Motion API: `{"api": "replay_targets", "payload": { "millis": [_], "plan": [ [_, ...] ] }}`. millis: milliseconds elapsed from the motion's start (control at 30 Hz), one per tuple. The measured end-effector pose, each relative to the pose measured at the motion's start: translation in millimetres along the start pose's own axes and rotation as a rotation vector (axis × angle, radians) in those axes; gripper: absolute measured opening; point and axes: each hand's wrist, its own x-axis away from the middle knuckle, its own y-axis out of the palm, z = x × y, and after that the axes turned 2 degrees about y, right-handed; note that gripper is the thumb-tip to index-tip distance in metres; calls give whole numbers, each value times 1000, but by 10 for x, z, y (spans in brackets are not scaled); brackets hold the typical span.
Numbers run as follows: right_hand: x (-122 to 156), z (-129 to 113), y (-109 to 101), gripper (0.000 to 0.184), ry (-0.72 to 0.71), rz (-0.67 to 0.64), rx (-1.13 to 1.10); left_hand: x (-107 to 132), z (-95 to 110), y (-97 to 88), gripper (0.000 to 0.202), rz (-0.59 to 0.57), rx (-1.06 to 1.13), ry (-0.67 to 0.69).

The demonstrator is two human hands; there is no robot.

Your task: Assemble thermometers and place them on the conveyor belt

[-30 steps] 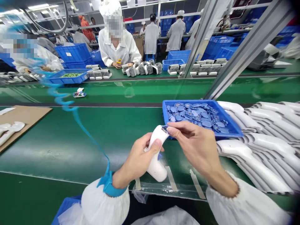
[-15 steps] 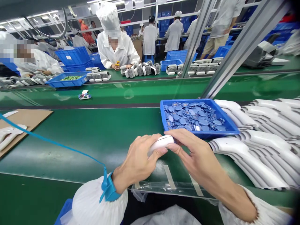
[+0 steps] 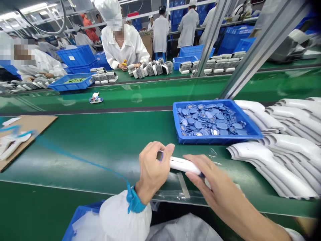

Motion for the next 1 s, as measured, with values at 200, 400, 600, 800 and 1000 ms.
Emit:
{"api": "replay_targets", "payload": {
  "millis": [200,400,600,800,1000],
  "plan": [
    [53,-128,294,25,-106,190,161,-123,-19,148,54,35,-131,94],
    [-38,-148,193,47,618,-142,-571,-63,-44,-151,29,-156,68,24],
    [-168,-233,276,58,989,-521,-1019,11,-224,-57,56,220,321,-283],
    [-84,-395,497,30,222,-242,-59,-141,-226,95,59,148,158,-268],
    [-68,-475,802,20,40,103,302,-173,-263,165,54,238,-81,-208]
  ]
}}
